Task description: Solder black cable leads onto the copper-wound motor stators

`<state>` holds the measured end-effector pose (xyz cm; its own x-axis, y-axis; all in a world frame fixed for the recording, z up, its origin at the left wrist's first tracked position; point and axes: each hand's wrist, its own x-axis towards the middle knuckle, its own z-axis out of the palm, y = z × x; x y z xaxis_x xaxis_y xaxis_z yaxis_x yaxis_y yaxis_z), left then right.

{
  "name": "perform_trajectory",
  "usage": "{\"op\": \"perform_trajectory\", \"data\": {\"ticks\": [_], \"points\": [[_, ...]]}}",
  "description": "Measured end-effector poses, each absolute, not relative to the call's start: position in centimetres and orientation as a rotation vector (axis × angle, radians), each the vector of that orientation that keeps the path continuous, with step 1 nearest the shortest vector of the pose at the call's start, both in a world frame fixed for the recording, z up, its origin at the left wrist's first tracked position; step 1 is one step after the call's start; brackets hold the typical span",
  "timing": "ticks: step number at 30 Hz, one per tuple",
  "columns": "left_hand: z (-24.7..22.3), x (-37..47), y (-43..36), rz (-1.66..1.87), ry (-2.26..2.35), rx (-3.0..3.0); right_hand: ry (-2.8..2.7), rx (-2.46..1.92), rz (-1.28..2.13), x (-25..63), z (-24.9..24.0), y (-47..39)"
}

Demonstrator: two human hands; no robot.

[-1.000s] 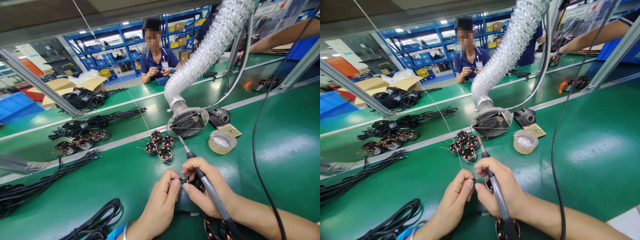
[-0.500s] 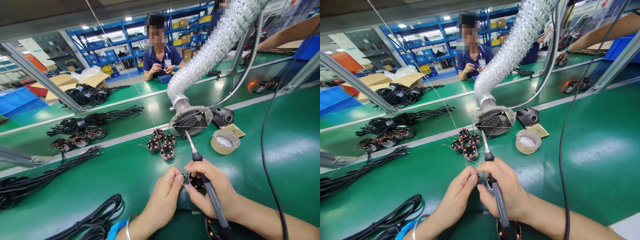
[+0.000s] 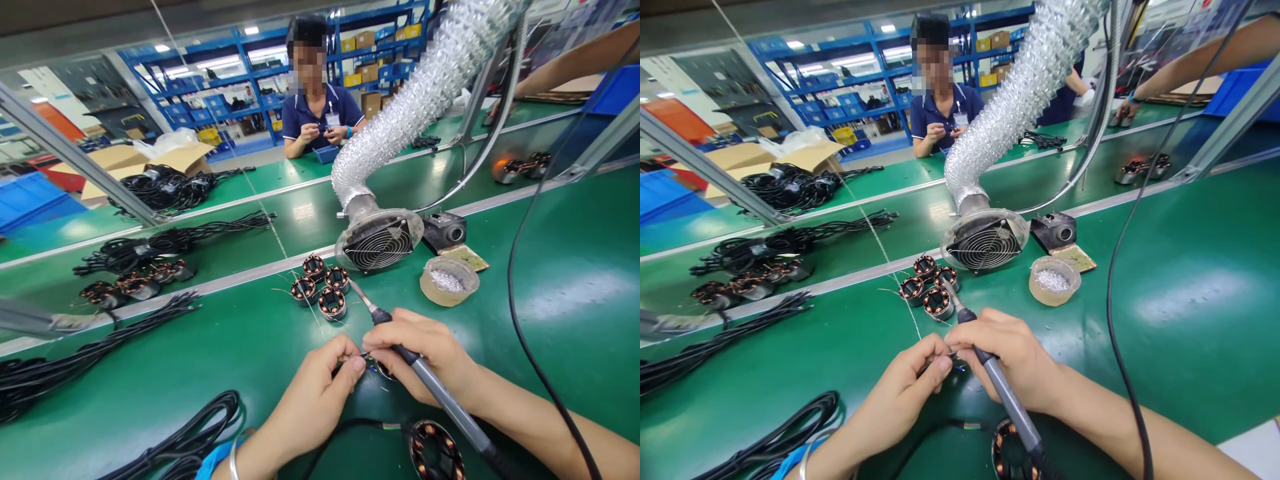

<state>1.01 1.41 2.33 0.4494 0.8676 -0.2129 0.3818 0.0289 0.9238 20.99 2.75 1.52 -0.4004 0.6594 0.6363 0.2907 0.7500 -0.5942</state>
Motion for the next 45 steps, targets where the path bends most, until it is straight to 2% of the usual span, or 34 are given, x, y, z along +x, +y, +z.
{"op": "perform_trajectory", "data": {"ticks": [8, 14, 24, 29, 33, 45], "points": [[1.3, 1.5, 2.0, 0.568, 1.025, 1.079, -2.010, -0.593, 0.340, 20.9, 0.0, 2.9], [0.7, 1.2, 2.3, 0.628, 1.129, 1.093, -2.007, -0.766, 0.472, 20.8, 0.0, 3.4], [0.4, 1.1, 2.4, 0.640, 1.153, 1.144, -2.157, -0.417, 0.498, 21.3, -0.4, 5.6], [0.4, 1.4, 2.6, 0.647, 1.209, 1.219, -2.064, -0.641, 0.415, 22.5, -0.3, 4.0], [0.6, 1.5, 2.6, 0.643, 1.209, 1.267, -1.885, -0.861, 0.479, 23.2, 1.5, 0.7], [0.4, 1.5, 2.6, 0.595, 1.224, 1.252, -1.695, -0.970, 0.464, 22.4, 3.1, -0.9]]}}
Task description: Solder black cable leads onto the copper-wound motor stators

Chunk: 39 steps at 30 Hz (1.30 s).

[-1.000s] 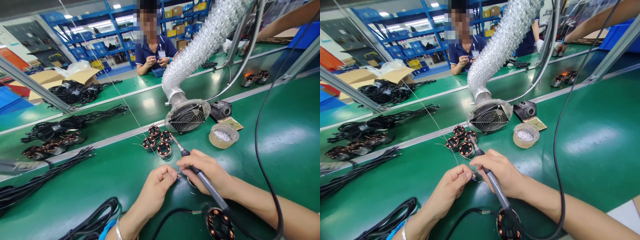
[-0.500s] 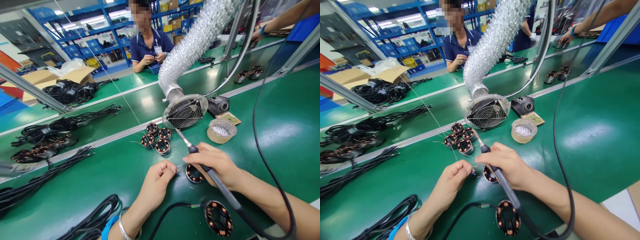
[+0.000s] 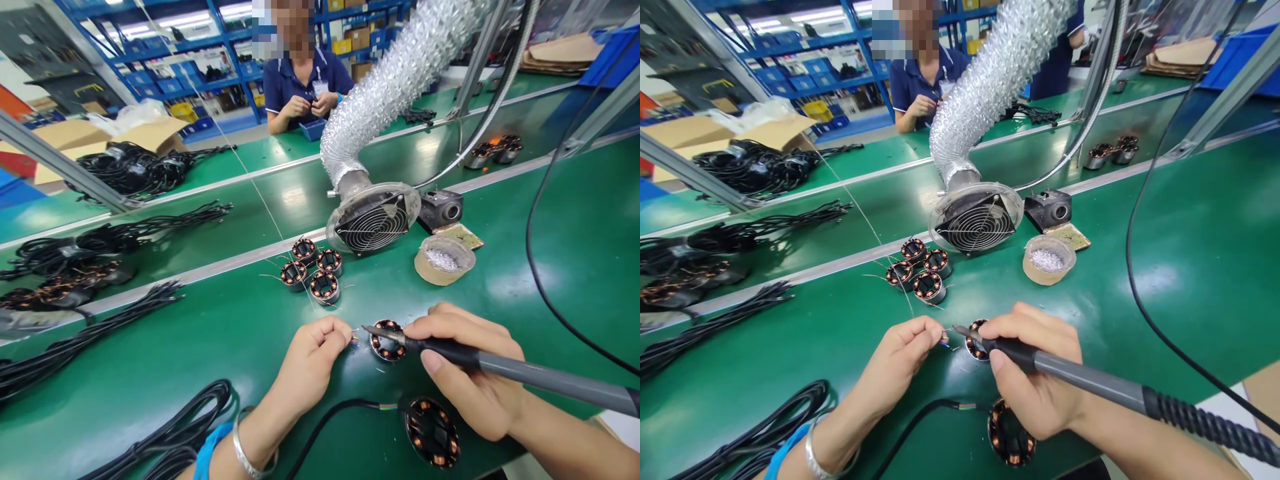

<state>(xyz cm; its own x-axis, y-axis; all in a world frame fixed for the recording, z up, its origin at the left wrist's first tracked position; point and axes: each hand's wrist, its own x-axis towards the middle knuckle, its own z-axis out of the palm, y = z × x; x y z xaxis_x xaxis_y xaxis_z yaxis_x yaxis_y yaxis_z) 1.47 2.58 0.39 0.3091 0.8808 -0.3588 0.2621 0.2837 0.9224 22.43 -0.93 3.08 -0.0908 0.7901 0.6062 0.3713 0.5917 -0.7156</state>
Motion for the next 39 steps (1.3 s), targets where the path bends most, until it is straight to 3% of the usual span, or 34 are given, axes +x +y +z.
{"op": "perform_trajectory", "data": {"ticks": [22, 39], "points": [[0.8, 1.6, 2.5, 0.611, 1.226, 1.311, -1.742, -0.952, 0.440, 21.9, 3.1, -1.2], [0.8, 1.6, 2.3, 0.597, 1.226, 1.329, -1.878, -0.830, 0.221, 22.1, 2.2, -2.1]]}}
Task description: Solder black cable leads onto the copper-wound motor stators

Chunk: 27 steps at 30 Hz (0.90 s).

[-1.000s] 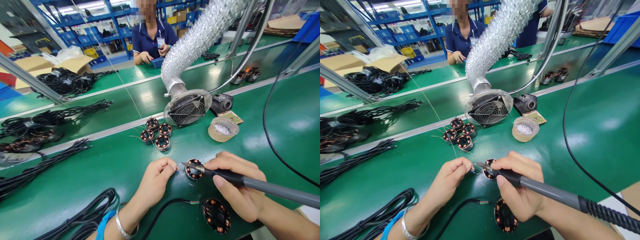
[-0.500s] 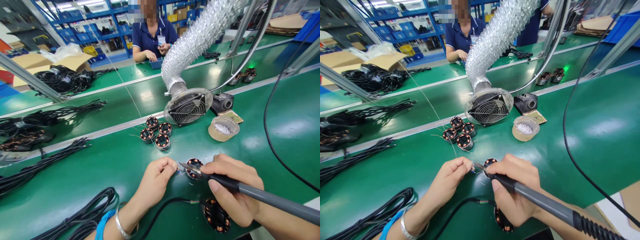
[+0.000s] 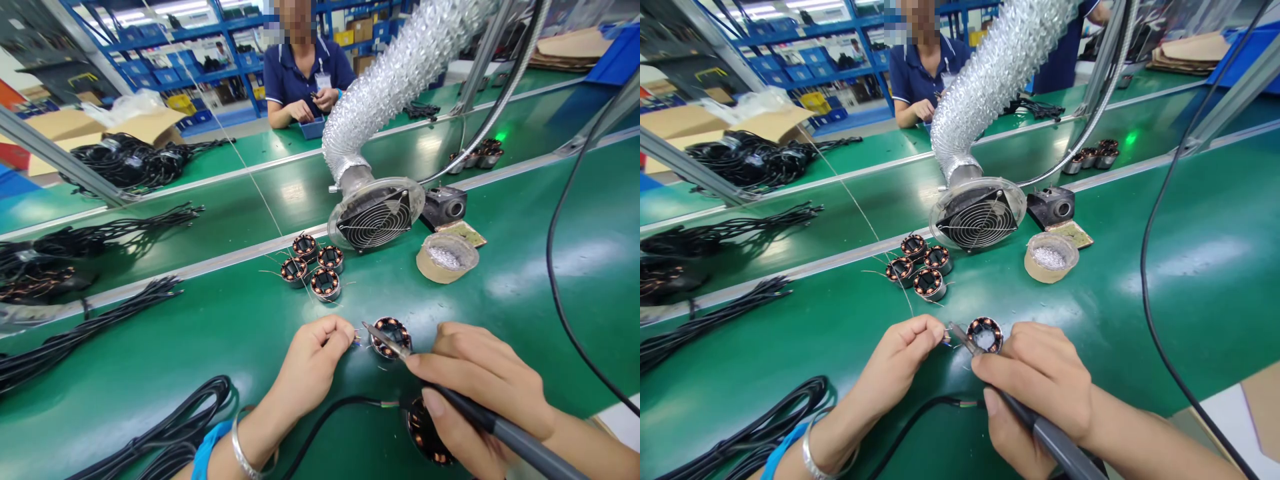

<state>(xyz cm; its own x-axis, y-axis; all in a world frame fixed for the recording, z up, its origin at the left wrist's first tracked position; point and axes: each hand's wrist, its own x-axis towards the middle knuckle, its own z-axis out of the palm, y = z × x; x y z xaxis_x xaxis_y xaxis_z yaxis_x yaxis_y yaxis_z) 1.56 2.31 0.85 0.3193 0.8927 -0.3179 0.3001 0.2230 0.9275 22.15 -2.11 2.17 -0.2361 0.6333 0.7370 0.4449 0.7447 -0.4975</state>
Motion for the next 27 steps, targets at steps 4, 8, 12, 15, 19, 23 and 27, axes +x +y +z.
{"op": "perform_trajectory", "data": {"ticks": [4, 8, 12, 15, 19, 23, 27], "points": [[0.9, 1.6, 2.4, 0.590, 1.230, 1.341, -1.872, -0.823, 0.231, 22.4, 2.2, -2.2], [0.9, 1.6, 2.3, 0.591, 1.236, 1.338, -1.858, -0.823, 0.211, 22.3, 2.3, -1.7], [1.0, 1.6, 2.3, 0.588, 1.241, 1.330, -1.843, -0.821, 0.212, 22.1, 2.1, -1.3], [1.0, 1.6, 2.3, 0.587, 1.233, 1.339, -1.818, -0.823, 0.247, 21.9, 1.8, -1.0], [0.9, 1.6, 2.4, 0.588, 1.217, 1.359, -1.829, -0.879, 0.309, 21.5, 1.4, -0.3], [0.8, 1.4, 2.3, 0.584, 1.152, 1.388, -1.971, -0.858, 0.417, 20.5, 0.9, 1.2], [1.1, 0.8, 2.2, 0.547, 1.088, 1.446, -1.993, -0.766, 0.427, 20.0, 0.5, 1.9]]}}
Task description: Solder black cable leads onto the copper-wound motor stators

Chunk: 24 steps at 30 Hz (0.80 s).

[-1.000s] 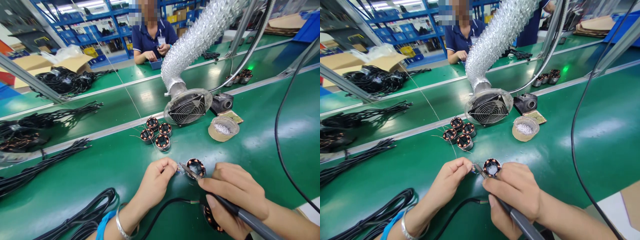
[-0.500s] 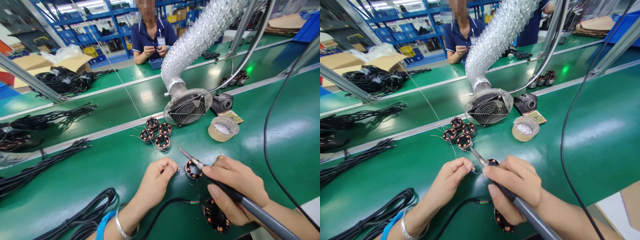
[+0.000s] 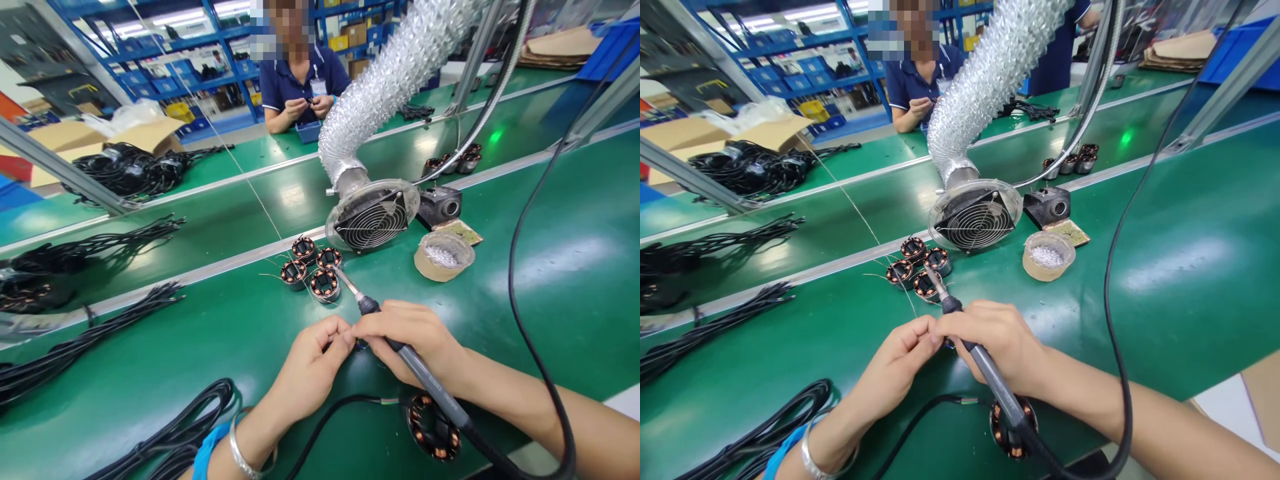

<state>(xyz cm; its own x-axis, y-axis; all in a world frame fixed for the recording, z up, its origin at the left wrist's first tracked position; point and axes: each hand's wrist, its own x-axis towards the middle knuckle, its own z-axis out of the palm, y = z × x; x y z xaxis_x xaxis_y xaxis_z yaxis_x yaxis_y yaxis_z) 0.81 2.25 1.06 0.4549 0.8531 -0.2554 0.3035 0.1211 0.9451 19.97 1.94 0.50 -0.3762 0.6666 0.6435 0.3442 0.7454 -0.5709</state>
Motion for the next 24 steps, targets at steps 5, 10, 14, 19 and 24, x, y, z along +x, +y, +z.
{"op": "perform_trajectory", "data": {"ticks": [5, 10, 14, 19, 24], "points": [[1.7, 0.7, 2.4, 0.490, 1.073, 1.474, -1.978, -0.758, 0.338, 20.3, 0.2, 1.4], [1.3, 1.5, 2.0, 0.560, 1.148, 1.174, -1.949, -0.805, 0.356, 20.4, 0.0, 0.9], [0.8, 2.1, 1.2, 0.618, 1.178, 1.104, -1.892, -0.878, 0.503, 20.4, -0.2, 0.6], [0.5, 2.4, 0.4, 0.676, 1.231, 1.099, -1.921, -0.866, 0.355, 20.1, -0.7, 1.1], [0.5, 2.8, 0.1, 0.712, 1.279, 1.136, -1.969, -0.823, 0.291, 20.6, -1.0, 1.0]]}}
